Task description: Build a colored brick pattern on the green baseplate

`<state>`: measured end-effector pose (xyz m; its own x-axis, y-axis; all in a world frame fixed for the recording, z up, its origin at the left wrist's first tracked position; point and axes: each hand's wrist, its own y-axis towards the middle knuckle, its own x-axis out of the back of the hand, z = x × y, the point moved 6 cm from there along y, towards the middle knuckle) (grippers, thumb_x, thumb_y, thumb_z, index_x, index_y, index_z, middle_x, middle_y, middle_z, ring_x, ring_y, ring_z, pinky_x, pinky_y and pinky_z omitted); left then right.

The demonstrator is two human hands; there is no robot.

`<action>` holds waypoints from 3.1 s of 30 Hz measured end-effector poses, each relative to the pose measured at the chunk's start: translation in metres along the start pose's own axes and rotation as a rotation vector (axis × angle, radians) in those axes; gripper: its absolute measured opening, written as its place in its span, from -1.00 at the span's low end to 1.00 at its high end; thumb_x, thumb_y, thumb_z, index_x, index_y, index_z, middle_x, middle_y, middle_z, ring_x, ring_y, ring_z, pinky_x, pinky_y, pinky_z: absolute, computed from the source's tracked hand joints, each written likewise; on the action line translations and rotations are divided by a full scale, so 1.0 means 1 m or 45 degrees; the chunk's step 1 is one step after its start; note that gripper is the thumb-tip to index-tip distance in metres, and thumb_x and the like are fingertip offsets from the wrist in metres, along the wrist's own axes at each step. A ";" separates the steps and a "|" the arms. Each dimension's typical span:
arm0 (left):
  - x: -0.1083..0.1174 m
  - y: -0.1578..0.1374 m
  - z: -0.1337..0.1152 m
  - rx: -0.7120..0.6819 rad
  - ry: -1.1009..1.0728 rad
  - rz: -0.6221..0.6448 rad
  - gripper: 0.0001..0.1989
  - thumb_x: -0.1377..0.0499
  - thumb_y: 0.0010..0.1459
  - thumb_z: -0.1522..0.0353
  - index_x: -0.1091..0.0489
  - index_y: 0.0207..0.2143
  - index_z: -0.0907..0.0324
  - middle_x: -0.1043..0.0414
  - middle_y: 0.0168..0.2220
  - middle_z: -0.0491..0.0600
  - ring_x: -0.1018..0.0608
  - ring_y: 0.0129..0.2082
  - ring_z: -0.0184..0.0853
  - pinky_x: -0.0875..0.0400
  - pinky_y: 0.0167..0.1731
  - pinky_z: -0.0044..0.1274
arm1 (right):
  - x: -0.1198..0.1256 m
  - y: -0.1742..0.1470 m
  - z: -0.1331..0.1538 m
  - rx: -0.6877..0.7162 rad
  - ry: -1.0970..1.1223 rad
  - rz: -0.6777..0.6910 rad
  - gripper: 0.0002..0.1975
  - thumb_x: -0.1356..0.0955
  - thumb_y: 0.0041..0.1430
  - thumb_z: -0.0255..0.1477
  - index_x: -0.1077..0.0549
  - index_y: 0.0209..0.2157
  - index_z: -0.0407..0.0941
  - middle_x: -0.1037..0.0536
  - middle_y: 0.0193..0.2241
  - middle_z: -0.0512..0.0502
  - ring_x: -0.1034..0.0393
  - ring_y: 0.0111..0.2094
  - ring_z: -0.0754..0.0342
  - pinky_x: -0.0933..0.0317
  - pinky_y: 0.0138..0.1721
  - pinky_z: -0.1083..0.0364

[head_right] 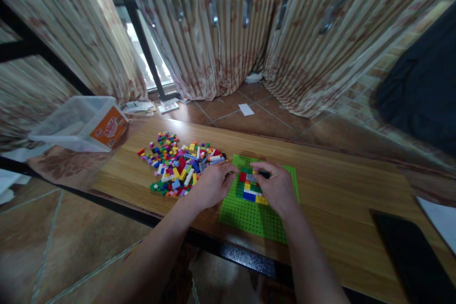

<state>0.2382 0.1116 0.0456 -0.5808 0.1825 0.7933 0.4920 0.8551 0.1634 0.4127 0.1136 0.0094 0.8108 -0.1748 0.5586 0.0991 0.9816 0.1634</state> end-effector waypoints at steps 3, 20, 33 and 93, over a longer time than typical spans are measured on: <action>0.002 -0.001 0.002 0.014 0.013 -0.006 -0.76 0.03 0.23 0.44 -0.44 -0.27 0.18 -0.46 -0.30 0.00 -0.51 -0.31 -0.34 -0.37 -0.26 -0.56 | -0.001 0.001 -0.001 -0.039 0.022 0.021 -0.73 -0.37 -0.01 -0.37 -0.58 -0.22 -0.04 -0.60 -0.29 -0.06 -0.47 -0.27 0.01 -0.33 -0.15 -0.06; 0.007 -0.002 0.003 0.012 0.058 -0.032 -0.77 0.02 0.23 0.44 -0.44 -0.33 0.19 -0.45 -0.35 -0.02 -0.48 -0.37 -0.37 -0.33 -0.33 -0.58 | 0.000 0.001 -0.008 -0.202 0.313 0.033 -0.73 -0.43 -0.07 -0.35 -0.59 -0.26 -0.08 -0.61 -0.31 -0.09 -0.48 -0.27 0.00 -0.35 -0.15 -0.05; 0.009 -0.002 0.002 0.000 0.048 -0.049 -0.77 0.02 0.22 0.47 -0.43 -0.38 0.20 -0.43 -0.37 -0.02 -0.47 -0.39 -0.38 -0.32 -0.35 -0.57 | 0.000 0.000 -0.011 -0.211 0.322 0.004 -0.70 -0.45 -0.13 -0.36 -0.59 -0.26 -0.06 -0.61 -0.29 -0.08 -0.49 -0.25 -0.02 -0.35 -0.14 -0.07; 0.049 -0.022 0.062 0.437 0.253 -0.053 -0.72 -0.15 0.02 0.46 -0.45 -0.17 0.14 -0.54 -0.17 0.06 -0.55 -0.13 -0.18 -0.40 -0.15 -0.45 | -0.083 -0.034 0.095 0.460 -0.246 0.032 -0.82 -0.28 0.21 -0.47 -0.54 -0.29 -0.04 -0.58 -0.29 -0.08 -0.34 -0.20 -0.06 -0.20 -0.13 -0.06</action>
<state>0.1587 0.1321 0.0445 -0.4420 0.0757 0.8938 0.2058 0.9784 0.0188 0.2868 0.0878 0.0348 0.6836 -0.1960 0.7031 -0.1565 0.9016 0.4034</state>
